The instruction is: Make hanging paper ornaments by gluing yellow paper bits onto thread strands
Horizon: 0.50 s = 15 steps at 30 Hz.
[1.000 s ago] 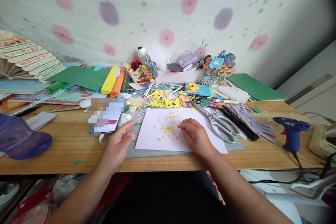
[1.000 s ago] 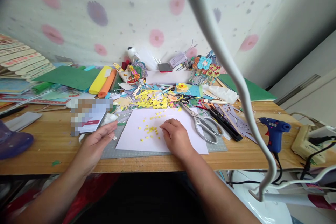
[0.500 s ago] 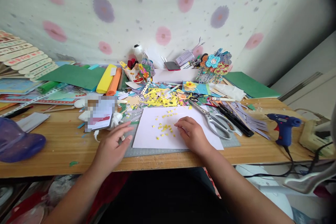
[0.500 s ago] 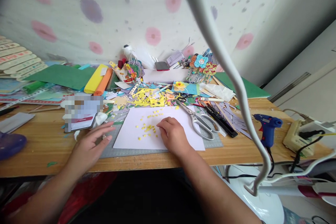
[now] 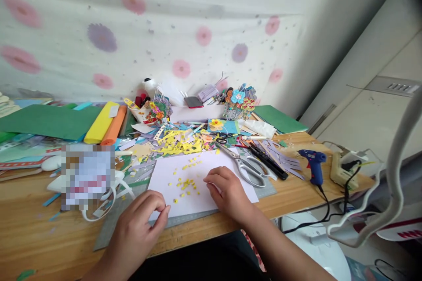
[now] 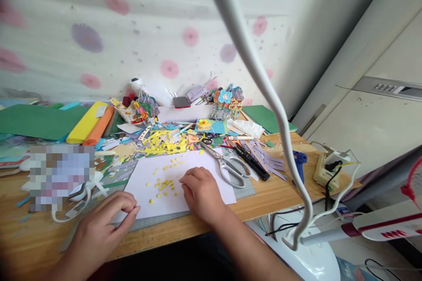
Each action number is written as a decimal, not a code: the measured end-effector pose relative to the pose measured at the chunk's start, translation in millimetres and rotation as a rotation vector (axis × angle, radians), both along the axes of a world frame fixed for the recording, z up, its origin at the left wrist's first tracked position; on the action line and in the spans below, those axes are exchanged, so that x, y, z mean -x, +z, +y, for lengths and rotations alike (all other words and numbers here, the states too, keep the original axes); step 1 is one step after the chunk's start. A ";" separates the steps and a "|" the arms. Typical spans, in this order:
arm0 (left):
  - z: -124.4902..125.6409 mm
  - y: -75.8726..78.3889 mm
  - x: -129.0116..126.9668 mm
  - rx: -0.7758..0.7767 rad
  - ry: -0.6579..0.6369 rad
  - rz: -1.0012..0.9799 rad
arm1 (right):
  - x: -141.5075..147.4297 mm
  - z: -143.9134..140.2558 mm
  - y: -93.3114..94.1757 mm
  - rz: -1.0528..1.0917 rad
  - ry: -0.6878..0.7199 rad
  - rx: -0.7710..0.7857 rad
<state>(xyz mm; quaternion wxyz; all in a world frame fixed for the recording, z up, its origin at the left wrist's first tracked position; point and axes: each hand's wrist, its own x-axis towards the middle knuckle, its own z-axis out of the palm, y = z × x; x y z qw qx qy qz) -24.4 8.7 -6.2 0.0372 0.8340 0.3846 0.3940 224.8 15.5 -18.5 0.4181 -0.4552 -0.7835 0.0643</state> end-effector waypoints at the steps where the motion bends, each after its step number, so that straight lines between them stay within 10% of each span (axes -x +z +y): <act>1: 0.6 0.2 -1.4 -0.002 -0.010 -0.001 | -5.9 2.1 1.4 0.002 -0.018 -0.017; 9: 6.3 -8.8 -4.3 -0.070 -0.019 -0.049 | -73.7 35.2 24.0 -0.020 -0.361 -0.009; 15: 8.3 -20.6 -1.4 -0.102 -0.017 -0.071 | -69.7 55.2 42.6 -0.053 -0.370 0.098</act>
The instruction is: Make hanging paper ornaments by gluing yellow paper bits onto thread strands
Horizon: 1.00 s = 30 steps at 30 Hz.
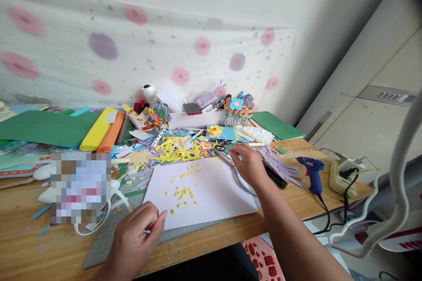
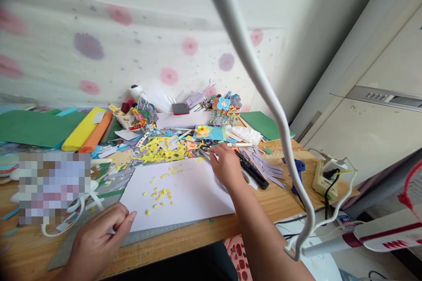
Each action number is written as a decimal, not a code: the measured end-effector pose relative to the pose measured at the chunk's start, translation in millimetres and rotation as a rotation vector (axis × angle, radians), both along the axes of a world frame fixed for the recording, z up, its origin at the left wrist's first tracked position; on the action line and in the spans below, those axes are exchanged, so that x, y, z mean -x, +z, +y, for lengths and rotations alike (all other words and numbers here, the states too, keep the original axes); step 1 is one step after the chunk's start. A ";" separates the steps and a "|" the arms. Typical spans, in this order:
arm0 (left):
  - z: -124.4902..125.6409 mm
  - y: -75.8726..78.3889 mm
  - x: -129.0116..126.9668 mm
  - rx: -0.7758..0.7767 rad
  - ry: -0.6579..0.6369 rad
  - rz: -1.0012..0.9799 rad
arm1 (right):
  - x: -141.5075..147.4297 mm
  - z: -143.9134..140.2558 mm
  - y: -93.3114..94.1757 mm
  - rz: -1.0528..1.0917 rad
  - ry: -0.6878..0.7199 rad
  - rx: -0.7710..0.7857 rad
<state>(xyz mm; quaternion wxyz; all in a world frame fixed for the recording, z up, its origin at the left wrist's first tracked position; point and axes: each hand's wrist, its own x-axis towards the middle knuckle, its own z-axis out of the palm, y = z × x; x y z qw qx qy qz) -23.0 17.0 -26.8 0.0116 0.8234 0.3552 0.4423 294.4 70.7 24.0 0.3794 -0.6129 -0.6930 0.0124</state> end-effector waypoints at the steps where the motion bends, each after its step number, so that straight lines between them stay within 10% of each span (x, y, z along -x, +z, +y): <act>1: -0.3 -0.9 0.2 0.004 -0.008 0.004 | 4.4 3.4 3.6 -0.005 0.008 0.025; 9: -0.2 -2.4 -0.1 0.050 -0.024 -0.008 | 46.9 38.8 29.4 -0.203 0.043 0.213; 18: 3.1 2.0 2.2 0.066 -0.025 -0.114 | 87.4 86.8 4.4 -0.437 0.152 0.400; 30: 1.6 4.9 2.0 0.115 -0.020 -0.225 | 99.5 51.7 6.1 -0.411 0.143 0.273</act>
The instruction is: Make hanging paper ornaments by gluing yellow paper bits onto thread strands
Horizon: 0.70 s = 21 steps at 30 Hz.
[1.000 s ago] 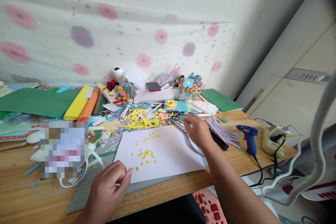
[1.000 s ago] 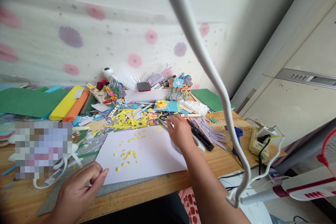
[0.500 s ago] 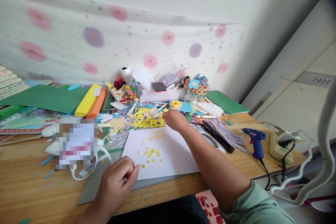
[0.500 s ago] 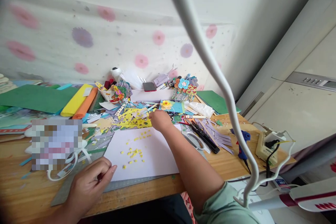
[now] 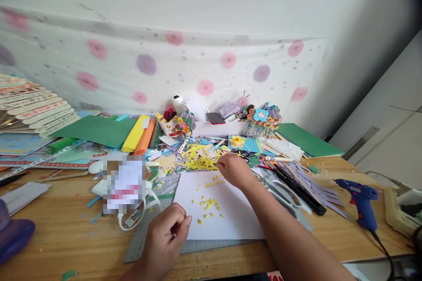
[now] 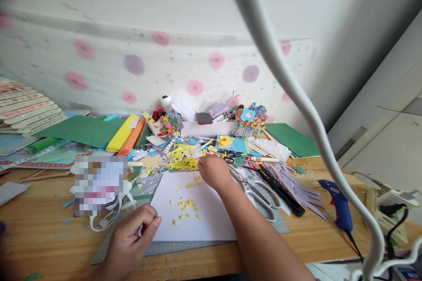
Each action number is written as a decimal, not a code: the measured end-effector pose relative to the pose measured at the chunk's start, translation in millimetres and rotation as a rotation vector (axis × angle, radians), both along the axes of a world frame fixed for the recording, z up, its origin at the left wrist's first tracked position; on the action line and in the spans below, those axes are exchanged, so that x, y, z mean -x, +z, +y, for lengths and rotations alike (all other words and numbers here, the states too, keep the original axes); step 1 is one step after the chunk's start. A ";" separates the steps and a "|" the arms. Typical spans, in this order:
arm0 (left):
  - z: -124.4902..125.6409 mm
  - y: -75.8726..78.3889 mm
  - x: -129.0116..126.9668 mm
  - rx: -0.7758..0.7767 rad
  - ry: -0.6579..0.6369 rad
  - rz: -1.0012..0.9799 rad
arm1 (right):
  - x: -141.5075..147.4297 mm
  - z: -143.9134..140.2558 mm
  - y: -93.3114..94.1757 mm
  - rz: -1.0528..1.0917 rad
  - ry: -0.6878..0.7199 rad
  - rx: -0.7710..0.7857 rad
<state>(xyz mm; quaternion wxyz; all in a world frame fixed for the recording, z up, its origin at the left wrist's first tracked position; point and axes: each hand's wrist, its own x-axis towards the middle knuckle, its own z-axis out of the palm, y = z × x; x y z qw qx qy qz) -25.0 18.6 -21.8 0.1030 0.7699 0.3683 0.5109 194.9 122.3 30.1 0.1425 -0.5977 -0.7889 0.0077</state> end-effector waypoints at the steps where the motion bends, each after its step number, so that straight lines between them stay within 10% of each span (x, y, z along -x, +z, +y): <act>1: -0.3 0.7 0.2 0.001 -0.009 -0.012 | -0.8 -1.7 -1.9 0.019 -0.008 -0.008; 21: -2.6 6.9 -0.8 0.046 0.004 -0.004 | -6.3 -4.9 -15.9 0.210 -0.135 -0.020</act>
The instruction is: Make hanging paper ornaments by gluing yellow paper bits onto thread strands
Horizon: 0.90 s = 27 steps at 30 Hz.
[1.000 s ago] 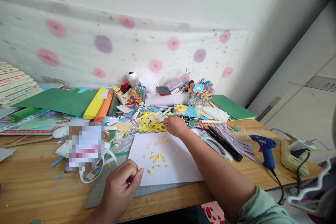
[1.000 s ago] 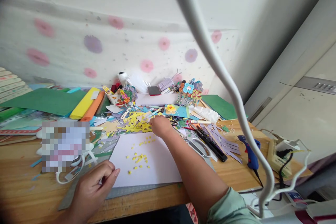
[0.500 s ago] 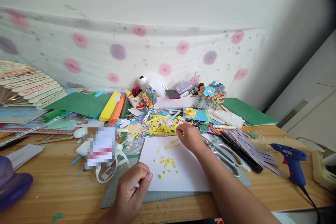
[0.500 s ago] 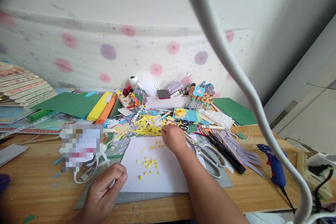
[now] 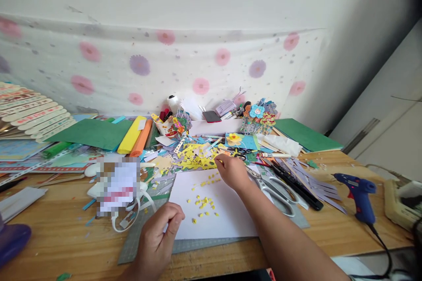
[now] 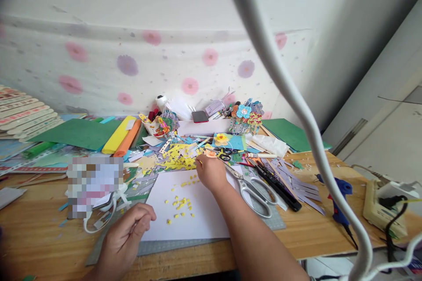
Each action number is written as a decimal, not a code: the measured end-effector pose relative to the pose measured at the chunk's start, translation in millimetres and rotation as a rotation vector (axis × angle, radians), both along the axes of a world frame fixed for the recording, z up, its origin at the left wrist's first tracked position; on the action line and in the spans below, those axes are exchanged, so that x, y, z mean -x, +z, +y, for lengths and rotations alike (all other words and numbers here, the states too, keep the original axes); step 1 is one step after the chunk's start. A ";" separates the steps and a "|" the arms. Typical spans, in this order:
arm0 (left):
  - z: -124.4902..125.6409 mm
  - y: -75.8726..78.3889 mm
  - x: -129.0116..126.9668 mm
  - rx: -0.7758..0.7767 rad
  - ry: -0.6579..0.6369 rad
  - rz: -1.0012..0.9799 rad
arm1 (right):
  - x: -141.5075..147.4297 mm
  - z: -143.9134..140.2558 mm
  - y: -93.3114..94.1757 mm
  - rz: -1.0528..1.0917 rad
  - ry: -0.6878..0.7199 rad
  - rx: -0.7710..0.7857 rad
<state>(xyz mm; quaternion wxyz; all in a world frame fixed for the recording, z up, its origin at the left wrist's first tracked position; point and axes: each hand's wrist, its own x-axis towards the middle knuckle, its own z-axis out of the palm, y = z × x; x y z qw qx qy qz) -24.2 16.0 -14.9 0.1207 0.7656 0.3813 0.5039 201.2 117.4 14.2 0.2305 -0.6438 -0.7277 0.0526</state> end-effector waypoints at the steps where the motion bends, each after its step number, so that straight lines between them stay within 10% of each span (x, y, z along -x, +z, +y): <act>1: 0.2 -1.2 0.6 -0.001 0.016 -0.001 | 1.1 -0.9 0.3 0.005 0.001 0.002; 14: 7.9 -6.0 1.8 -0.044 0.073 0.058 | 6.3 -14.9 6.1 0.175 0.156 -0.018; 21: 10.4 -10.4 2.3 0.019 0.115 0.011 | -2.3 -47.4 10.5 1.497 0.373 0.214; 27: 7.1 -12.0 1.8 0.215 0.085 -0.133 | -15.4 -80.9 7.2 1.684 0.302 0.208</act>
